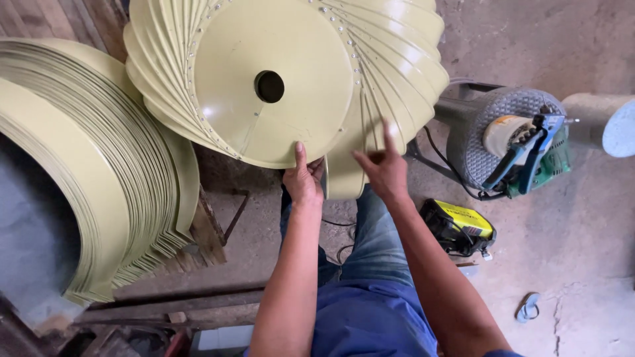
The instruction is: Assemble metal ventilation fan blades using a drill and a rivet gun.
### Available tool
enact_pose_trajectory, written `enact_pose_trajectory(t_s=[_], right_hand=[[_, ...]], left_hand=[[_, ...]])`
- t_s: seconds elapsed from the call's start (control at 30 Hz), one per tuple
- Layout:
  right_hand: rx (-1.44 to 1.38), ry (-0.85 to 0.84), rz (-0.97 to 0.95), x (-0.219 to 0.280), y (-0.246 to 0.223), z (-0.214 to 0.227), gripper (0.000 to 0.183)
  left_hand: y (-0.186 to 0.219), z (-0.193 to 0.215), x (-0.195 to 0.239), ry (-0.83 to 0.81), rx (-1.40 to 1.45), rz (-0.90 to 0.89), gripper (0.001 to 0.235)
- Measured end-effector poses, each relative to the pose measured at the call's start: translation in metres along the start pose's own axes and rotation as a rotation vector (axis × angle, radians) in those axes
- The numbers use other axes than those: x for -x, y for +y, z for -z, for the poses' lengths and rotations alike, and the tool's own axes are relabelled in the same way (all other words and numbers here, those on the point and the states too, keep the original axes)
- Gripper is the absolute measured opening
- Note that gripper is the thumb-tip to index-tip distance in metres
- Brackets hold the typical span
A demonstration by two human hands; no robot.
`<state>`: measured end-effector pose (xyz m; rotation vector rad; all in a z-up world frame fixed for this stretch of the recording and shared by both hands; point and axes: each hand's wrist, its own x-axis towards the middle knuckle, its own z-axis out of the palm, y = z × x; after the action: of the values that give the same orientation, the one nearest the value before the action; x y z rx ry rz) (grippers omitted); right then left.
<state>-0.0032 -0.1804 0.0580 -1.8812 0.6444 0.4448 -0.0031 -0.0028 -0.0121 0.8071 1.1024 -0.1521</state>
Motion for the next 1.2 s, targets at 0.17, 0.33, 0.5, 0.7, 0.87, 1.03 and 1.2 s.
enact_pose_trajectory(t_s=[0.17,0.33,0.5,0.7,0.87,1.03,1.2], right_hand=[[0.027,0.206,-0.302,0.04,0.093,0.023,0.095],[0.092,0.17,-0.362,0.053,0.139,0.022,0.082],[-0.134,0.144,-0.222,0.035,0.119,0.01,0.073],[-0.189,0.042,-0.213,0.019,0.08,-0.018,0.089],[-0.186,0.122,-0.289,0.015,0.08,-0.031,0.088],[-0.207,0.067,-0.254,0.013,0.08,-0.024,0.085],[-0.276,0.009,-0.2,0.01,0.083,-0.022,0.07]], left_hand=[[0.002,-0.001,0.002,-0.02,0.023,0.012,0.065],[0.0,0.001,-0.002,-0.026,0.004,0.003,0.068],[0.001,0.0,-0.002,-0.012,-0.015,0.01,0.07],[-0.001,0.003,-0.004,-0.017,-0.012,0.005,0.073],[0.002,-0.001,-0.001,-0.006,-0.041,0.009,0.074],[0.001,0.002,-0.002,0.0,-0.054,0.016,0.072],[-0.001,0.003,-0.004,-0.004,-0.068,0.02,0.07]])
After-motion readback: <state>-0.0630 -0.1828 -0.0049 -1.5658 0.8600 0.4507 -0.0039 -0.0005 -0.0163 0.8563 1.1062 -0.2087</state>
